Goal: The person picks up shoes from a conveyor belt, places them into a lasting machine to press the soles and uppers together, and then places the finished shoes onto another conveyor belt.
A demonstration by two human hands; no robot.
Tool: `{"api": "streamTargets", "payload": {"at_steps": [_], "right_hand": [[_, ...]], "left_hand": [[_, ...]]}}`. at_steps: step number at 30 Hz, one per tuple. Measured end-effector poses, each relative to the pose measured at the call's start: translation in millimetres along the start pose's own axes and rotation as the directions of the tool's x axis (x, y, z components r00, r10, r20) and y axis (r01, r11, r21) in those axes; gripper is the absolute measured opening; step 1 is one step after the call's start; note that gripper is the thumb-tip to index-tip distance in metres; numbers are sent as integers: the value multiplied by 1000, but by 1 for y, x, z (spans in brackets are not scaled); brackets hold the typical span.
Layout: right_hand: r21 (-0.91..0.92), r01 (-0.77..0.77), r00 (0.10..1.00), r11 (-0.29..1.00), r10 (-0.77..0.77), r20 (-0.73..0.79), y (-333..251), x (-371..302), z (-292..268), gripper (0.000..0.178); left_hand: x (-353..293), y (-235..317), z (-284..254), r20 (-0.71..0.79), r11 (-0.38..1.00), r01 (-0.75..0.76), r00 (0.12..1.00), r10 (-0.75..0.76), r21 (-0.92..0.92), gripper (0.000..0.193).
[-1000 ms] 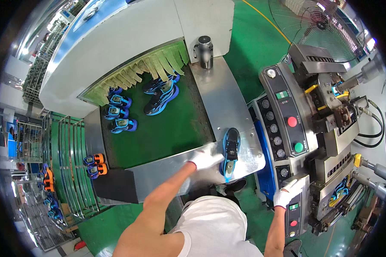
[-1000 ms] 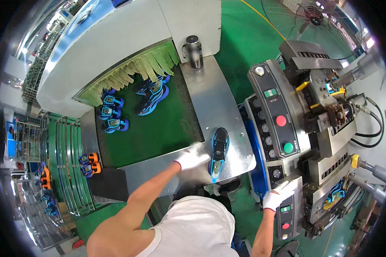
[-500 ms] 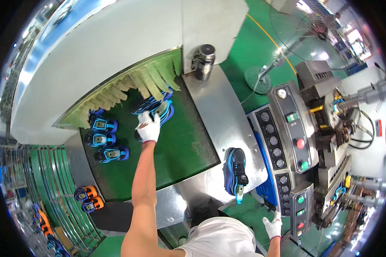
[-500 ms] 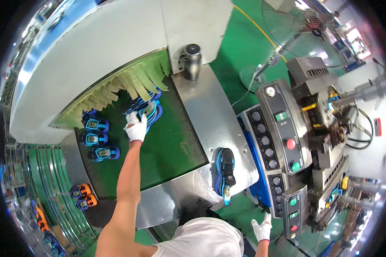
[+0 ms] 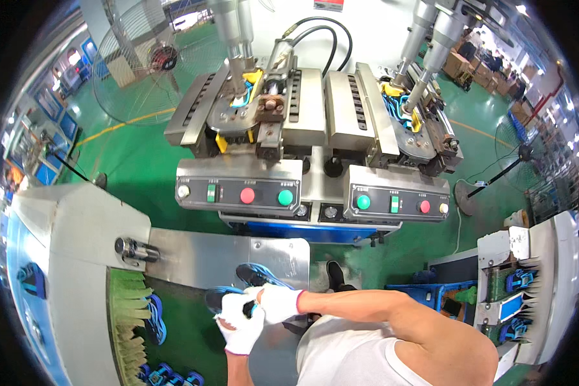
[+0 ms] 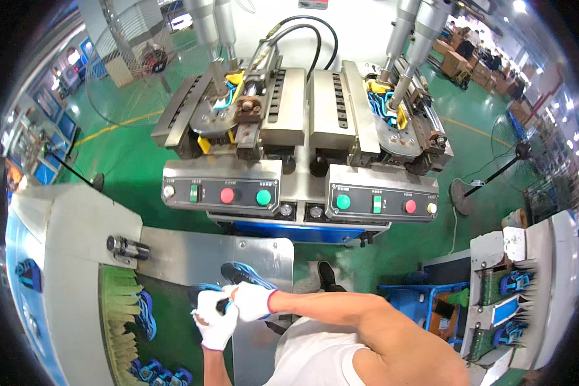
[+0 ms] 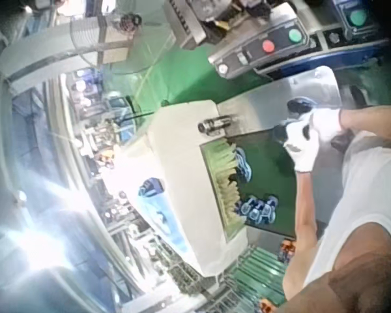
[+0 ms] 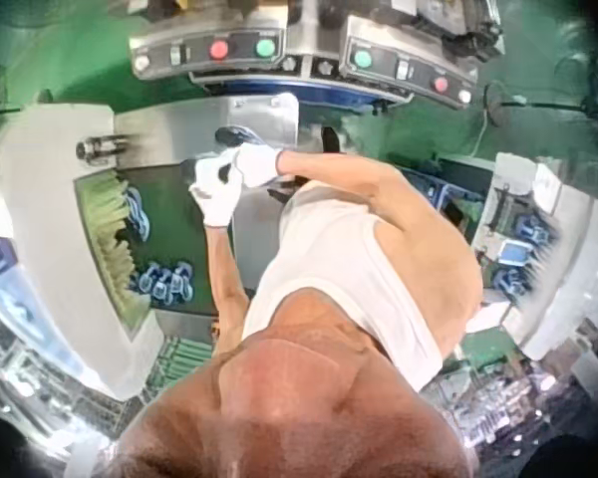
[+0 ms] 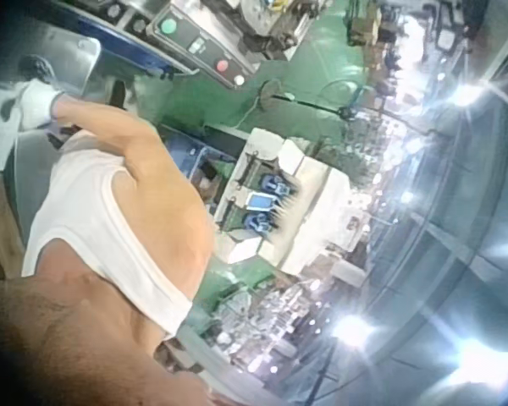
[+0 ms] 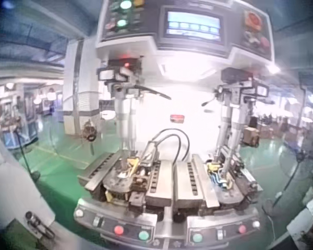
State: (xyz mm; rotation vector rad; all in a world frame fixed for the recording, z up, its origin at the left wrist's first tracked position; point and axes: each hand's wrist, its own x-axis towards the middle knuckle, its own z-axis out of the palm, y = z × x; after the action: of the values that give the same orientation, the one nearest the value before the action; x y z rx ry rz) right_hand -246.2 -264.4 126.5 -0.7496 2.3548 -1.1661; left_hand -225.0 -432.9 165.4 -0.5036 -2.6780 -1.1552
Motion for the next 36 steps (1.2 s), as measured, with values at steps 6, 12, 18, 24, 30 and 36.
{"api": "streamTargets", "payload": {"at_steps": [6,12,18,24,30,36], "right_hand": [[669,-195,957,717,288,-30,36,-74,-132,58],[994,103,906,18,410,-102,78,-170,-198,68],[849,526,784,-54,419,-459,108,-215,-225,86],[758,631,695,-167,556,-456,123,-219,-206,65],[760,636,680,-134,563,-469,121,-205,-180,66],[772,623,661,-127,613,-432,97,-201,-186,33]], "left_hand": [[141,97,15,3,940,-324,945,326,-108,52],[240,80,28,-329,977,-205,928,177,-51,46],[257,53,70,-200,998,-25,980,11,-65,42],[234,41,80,-136,986,66,987,-87,-154,43],[184,18,70,-151,972,156,972,-183,-176,42],[130,-6,73,-68,873,408,896,-439,-266,41]]}}
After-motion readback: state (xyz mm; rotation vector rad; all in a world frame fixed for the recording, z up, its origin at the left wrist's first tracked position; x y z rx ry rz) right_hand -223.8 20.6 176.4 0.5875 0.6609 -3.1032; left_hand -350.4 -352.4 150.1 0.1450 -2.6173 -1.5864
